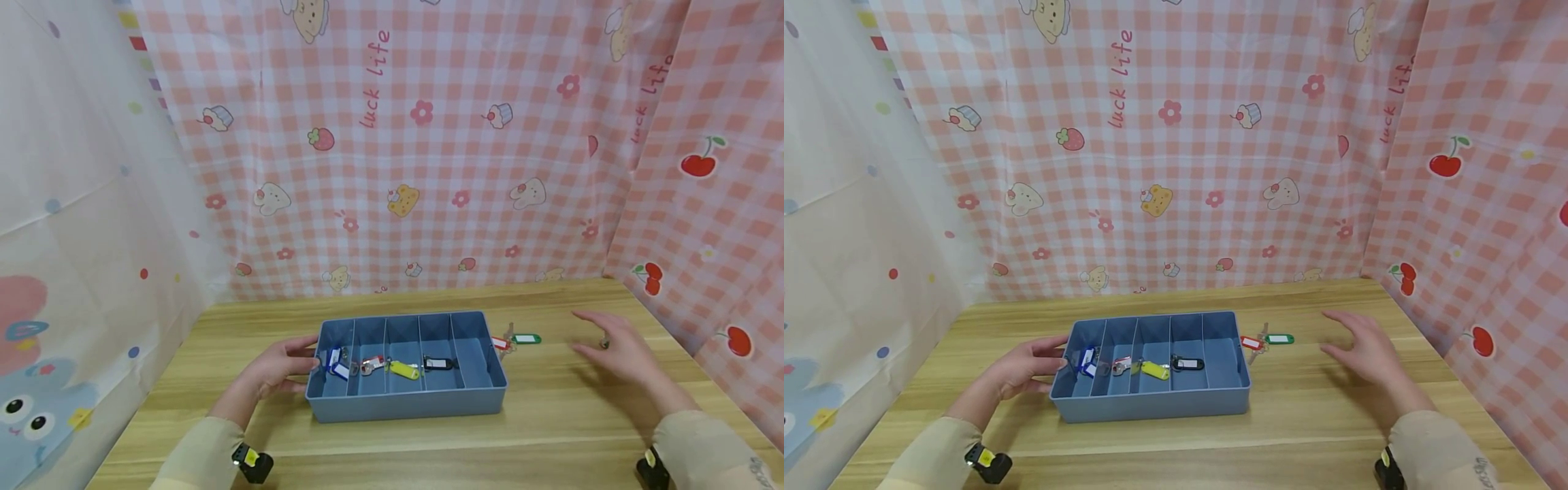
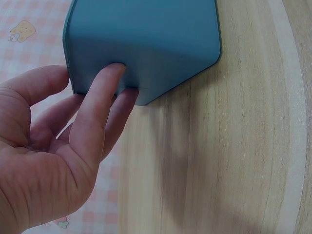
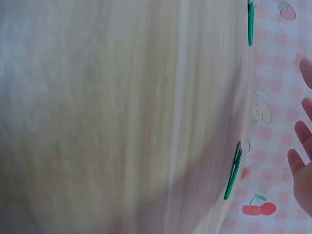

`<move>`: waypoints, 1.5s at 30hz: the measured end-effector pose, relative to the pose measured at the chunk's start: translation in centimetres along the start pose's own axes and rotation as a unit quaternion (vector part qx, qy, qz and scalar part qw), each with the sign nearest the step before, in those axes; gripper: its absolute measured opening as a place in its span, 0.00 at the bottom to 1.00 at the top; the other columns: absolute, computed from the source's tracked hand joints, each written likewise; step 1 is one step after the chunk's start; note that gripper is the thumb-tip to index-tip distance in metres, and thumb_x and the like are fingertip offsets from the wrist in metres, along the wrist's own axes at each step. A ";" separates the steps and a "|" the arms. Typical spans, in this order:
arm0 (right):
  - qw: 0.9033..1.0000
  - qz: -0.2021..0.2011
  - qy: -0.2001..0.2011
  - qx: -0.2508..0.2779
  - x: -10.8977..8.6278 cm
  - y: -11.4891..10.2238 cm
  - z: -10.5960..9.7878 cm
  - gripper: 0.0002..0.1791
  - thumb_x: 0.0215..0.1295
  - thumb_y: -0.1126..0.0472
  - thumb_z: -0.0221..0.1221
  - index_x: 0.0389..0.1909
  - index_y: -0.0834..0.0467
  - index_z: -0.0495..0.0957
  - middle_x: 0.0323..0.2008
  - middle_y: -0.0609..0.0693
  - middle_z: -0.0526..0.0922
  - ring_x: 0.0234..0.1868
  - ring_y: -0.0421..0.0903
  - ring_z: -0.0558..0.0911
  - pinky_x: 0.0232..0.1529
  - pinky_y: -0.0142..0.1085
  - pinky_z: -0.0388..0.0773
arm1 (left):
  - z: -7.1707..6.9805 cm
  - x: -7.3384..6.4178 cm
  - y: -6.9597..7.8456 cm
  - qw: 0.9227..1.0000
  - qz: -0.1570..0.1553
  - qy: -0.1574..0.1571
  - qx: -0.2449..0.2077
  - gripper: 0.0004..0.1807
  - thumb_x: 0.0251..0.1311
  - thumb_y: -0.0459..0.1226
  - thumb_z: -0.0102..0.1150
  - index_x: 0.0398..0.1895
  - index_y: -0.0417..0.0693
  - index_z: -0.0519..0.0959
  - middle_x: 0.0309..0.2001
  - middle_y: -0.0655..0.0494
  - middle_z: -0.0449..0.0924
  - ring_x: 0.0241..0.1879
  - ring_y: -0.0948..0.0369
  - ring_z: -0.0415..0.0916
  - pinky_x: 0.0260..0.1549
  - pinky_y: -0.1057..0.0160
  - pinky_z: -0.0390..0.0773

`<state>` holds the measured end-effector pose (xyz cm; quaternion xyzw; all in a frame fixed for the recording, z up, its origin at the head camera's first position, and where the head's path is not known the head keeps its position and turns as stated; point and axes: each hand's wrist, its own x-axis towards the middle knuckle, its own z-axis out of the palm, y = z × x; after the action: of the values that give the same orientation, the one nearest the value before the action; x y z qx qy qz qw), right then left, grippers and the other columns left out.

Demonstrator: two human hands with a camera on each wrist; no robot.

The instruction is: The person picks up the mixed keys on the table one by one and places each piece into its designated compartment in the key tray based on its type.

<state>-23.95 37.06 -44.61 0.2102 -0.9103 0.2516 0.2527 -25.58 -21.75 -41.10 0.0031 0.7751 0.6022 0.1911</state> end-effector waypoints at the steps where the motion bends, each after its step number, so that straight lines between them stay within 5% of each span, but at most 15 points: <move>1: 1.000 0.000 0.000 0.000 0.0 0.2 -0.1 0.33 0.46 0.68 0.75 0.57 0.67 0.76 0.51 0.67 0.81 0.51 0.66 0.76 0.49 0.60 0.68 | 0.0 0.0 0.0 1.000 0.000 0.000 0.000 0.35 0.66 0.27 0.56 0.75 0.37 0.58 0.68 0.28 0.61 0.50 0.49 0.78 0.39 0.49 0.84; 22: 0.996 0.064 -0.063 0.018 -1.1 4.0 -1.2 0.36 0.53 0.66 0.73 0.62 0.70 0.71 0.56 0.74 0.74 0.56 0.73 0.69 0.50 0.67 0.66 | 0.1 -0.1 0.1 1.000 -0.002 -0.002 0.003 0.35 0.66 0.28 0.57 0.75 0.36 0.58 0.69 0.28 0.61 0.52 0.47 0.77 0.41 0.47 0.83; 45: 0.989 0.117 -0.090 -0.009 -1.5 5.2 -1.1 0.21 0.56 0.68 0.70 0.51 0.70 0.80 0.49 0.72 0.79 0.48 0.71 0.77 0.47 0.63 0.74 | 0.0 -0.1 0.1 1.000 0.002 -0.004 0.001 0.36 0.65 0.28 0.58 0.75 0.36 0.57 0.68 0.27 0.61 0.50 0.48 0.78 0.39 0.48 0.84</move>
<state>-25.03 42.20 -46.49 0.1214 -0.9501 0.2511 0.1399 -25.48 -21.72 -40.97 0.0068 0.7748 0.6021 0.1927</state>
